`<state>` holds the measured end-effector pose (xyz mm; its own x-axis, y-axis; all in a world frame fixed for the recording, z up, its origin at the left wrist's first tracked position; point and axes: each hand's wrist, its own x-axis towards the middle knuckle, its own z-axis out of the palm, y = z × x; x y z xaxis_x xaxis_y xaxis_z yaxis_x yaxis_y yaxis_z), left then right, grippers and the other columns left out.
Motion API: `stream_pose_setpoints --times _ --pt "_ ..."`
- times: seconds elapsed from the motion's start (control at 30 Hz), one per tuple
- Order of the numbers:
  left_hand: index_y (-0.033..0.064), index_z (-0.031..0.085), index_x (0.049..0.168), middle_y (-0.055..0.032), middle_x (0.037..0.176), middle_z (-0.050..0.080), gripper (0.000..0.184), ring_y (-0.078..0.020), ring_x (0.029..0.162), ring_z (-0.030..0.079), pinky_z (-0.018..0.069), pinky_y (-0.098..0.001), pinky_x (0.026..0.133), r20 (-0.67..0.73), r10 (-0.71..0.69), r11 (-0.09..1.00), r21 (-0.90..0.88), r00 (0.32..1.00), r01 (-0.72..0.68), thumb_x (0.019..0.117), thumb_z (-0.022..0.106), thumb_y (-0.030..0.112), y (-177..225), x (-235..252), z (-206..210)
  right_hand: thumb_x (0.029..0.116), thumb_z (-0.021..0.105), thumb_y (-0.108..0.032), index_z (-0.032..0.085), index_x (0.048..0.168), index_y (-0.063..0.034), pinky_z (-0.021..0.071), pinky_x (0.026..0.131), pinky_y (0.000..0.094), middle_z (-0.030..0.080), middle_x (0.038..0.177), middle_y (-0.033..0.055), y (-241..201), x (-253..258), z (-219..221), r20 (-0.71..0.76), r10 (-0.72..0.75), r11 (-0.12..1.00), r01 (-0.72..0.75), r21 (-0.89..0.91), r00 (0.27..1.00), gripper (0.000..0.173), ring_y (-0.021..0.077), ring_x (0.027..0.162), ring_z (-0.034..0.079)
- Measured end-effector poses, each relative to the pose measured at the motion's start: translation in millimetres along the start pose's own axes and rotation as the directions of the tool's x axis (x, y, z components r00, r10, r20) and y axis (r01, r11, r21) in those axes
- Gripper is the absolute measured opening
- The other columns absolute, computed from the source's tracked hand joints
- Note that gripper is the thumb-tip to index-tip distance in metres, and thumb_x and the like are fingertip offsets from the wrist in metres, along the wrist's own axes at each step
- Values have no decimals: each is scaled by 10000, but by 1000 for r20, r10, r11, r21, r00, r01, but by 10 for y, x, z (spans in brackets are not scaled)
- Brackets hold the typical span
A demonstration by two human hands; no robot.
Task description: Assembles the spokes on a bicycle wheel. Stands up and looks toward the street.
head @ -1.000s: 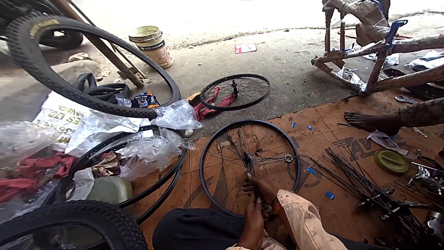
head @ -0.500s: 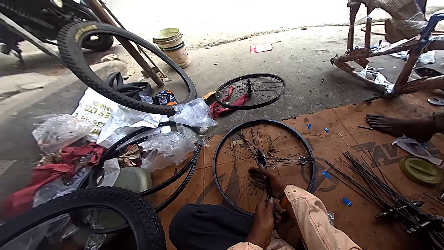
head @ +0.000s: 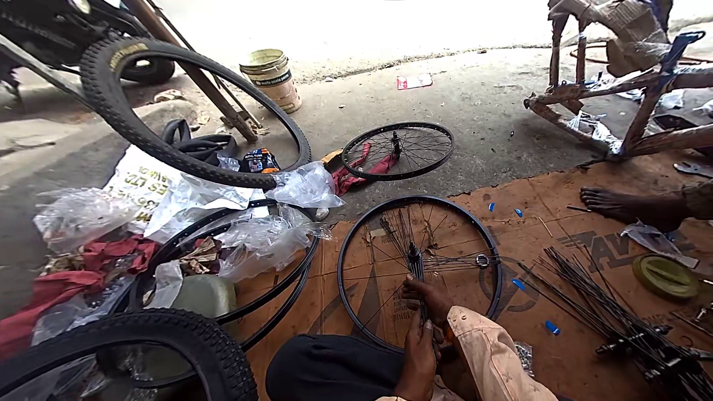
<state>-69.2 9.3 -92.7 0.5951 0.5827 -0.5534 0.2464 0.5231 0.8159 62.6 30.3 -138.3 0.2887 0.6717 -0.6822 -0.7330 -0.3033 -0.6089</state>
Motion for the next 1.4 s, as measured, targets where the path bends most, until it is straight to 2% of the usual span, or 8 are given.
stream_pose_setpoints --times 0.23,0.6,0.83,0.9,1.0,1.1,1.2,1.4 --pt "26 463 1465 -39 790 547 386 -105 554 444 376 -244 485 -38 9 999 39 999 -7 1114 378 164 -48 25 6 1078 476 -463 483 1436 -61 511 974 480 577 1354 176 25 48 -58 -189 -62 976 99 195 980 538 301 1197 601" --pt "16 497 1429 -47 801 568 369 -103 561 465 397 -240 503 -80 27 999 -14 996 -28 1117 365 161 -119 158 141 1063 543 -359 524 1416 -47 499 987 426 574 1397 155 -112 165 -205 -165 -86 969 121 214 983 471 265 1228 587" --pt "12 569 1270 -58 807 591 289 -110 552 474 395 -235 499 -92 -28 1000 -14 995 27 1121 378 170 -72 130 212 1073 544 -315 612 1335 -16 532 1002 425 670 1270 161 -145 -115 -552 -187 -290 901 202 -383 939 403 237 1157 661" --pt "5 583 1212 -55 793 589 277 -106 534 459 384 -231 485 -106 -41 998 -43 994 36 1121 377 165 -47 131 240 1041 581 -322 684 1275 -72 520 1042 411 695 1254 106 -86 -238 -862 -260 -489 690 187 -699 833 358 200 1171 661" --pt "7 576 1209 -50 788 582 272 -95 514 428 346 -224 461 -116 -46 997 -70 992 38 1122 371 164 -54 142 275 941 673 -220 684 1264 -46 461 1092 506 615 1349 189 41 -402 -1310 -391 -711 481 -2 -877 585 366 353 1279 573" --pt "13 574 1197 -51 793 587 269 -94 504 423 343 -225 453 -116 -49 996 -77 992 40 1123 368 169 -50 151 297 902 741 -285 540 1418 -35 466 1081 478 586 1369 192 104 -464 -1605 -589 -549 603 -207 -770 593 607 334 1267 576" --pt "13 566 1203 -46 794 582 265 -94 516 431 350 -224 462 -106 -45 996 -86 993 36 1122 363 163 -38 139 291 935 719 -376 667 1249 -43 488 1036 481 659 1248 171 170 -436 -1678 -642 -394 655 -289 -698 657 460 307 1183 627" --pt "10 583 1219 -51 793 597 276 -95 513 435 349 -221 462 -101 -32 998 -65 994 25 1120 368 153 -16 128 220 936 707 -196 653 1188 13 504 970 502 655 1189 210 -1 -341 -1618 -709 -325 864 -108 -491 626 332 328 1106 638"
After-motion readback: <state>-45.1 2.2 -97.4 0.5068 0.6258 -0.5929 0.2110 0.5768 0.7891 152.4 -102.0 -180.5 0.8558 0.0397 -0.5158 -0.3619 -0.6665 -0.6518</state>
